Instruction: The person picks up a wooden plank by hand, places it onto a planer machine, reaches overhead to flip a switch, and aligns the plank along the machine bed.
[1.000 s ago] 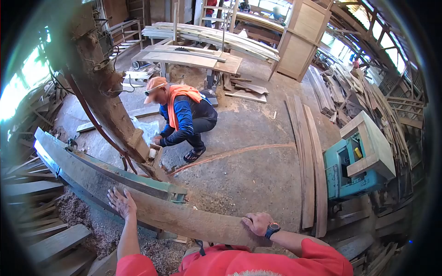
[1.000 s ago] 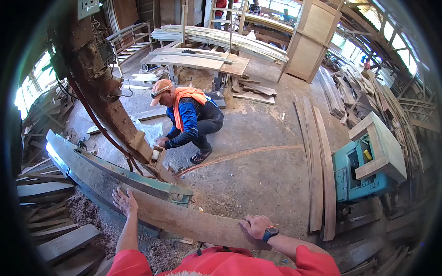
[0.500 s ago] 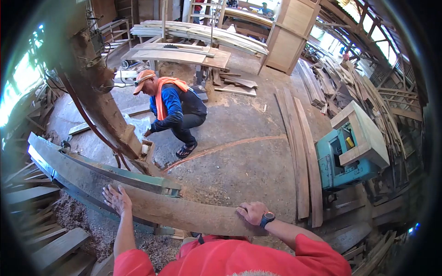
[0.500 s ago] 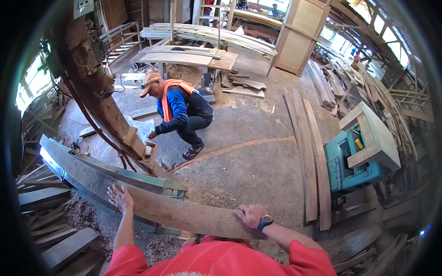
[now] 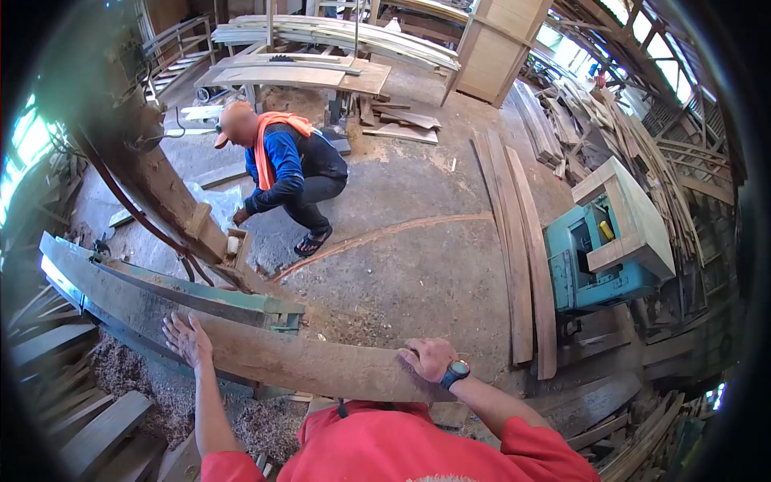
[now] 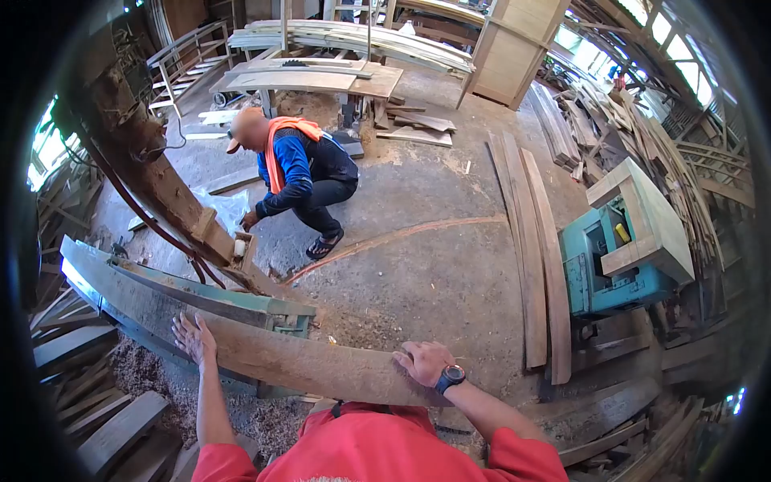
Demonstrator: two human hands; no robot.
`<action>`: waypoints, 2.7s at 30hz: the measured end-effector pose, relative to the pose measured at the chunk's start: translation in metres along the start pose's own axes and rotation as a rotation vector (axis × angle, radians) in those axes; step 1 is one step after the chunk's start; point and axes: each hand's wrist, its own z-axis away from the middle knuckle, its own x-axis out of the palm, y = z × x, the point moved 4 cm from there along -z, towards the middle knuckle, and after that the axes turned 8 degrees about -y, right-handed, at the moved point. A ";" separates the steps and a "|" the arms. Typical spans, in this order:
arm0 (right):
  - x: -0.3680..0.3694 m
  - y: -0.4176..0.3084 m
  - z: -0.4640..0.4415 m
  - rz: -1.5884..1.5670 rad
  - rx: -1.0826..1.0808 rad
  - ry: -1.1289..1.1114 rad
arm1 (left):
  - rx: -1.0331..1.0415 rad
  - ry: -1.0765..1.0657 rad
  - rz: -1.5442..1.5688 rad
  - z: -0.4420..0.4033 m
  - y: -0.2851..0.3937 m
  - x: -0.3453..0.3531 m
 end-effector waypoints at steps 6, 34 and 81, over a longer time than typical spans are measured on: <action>0.007 0.006 -0.001 -0.026 -0.005 -0.006 | -0.020 0.006 -0.007 -0.001 0.003 -0.005; 0.006 0.005 -0.017 -0.152 0.012 -0.052 | -0.157 0.041 -0.046 0.021 0.024 0.010; 0.092 -0.176 -0.207 -0.481 -0.537 -0.546 | -0.133 0.099 0.144 0.033 0.042 -0.009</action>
